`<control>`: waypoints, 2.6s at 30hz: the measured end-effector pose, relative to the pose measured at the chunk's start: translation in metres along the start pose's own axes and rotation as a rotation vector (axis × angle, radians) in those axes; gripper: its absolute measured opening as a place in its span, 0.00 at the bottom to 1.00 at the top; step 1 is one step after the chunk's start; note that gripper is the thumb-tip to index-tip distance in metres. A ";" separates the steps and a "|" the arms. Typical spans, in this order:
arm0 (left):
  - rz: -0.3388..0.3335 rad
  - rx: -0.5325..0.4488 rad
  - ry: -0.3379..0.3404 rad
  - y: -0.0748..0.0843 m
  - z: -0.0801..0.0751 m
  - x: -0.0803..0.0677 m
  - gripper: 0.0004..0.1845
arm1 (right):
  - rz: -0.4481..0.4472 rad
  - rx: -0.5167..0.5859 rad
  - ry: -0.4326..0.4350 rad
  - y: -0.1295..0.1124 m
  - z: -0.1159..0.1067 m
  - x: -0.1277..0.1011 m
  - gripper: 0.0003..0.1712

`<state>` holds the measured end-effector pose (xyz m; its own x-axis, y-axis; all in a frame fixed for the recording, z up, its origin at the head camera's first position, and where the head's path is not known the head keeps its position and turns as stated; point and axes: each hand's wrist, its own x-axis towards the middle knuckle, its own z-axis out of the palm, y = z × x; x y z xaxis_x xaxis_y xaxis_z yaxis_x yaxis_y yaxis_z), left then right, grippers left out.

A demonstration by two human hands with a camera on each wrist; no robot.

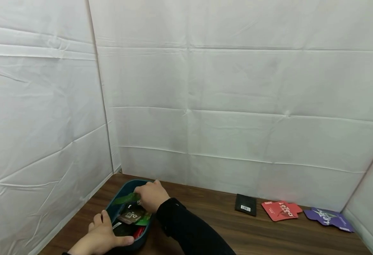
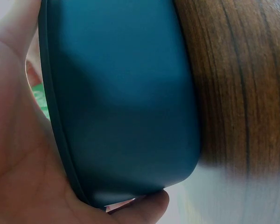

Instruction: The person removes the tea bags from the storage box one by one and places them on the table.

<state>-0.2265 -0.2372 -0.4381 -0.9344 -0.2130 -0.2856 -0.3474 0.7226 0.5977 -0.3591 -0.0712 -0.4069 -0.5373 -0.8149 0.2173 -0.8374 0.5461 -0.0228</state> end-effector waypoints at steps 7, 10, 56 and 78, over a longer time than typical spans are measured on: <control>0.002 0.000 0.001 0.000 0.000 0.000 0.87 | 0.081 0.514 0.207 0.009 -0.013 -0.010 0.08; 0.014 -0.001 0.011 0.000 0.000 -0.002 0.86 | 0.186 0.696 0.253 0.019 -0.017 -0.015 0.05; 0.036 0.036 0.034 -0.002 0.000 -0.004 0.87 | 1.295 1.291 0.547 0.161 0.040 -0.136 0.09; 0.058 0.036 0.069 -0.004 0.004 -0.003 0.85 | 1.381 1.202 0.762 0.149 0.022 -0.137 0.06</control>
<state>-0.2222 -0.2364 -0.4428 -0.9566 -0.2140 -0.1978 -0.2903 0.7582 0.5838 -0.4131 0.1175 -0.4617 -0.8927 0.3874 -0.2303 0.2365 -0.0325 -0.9711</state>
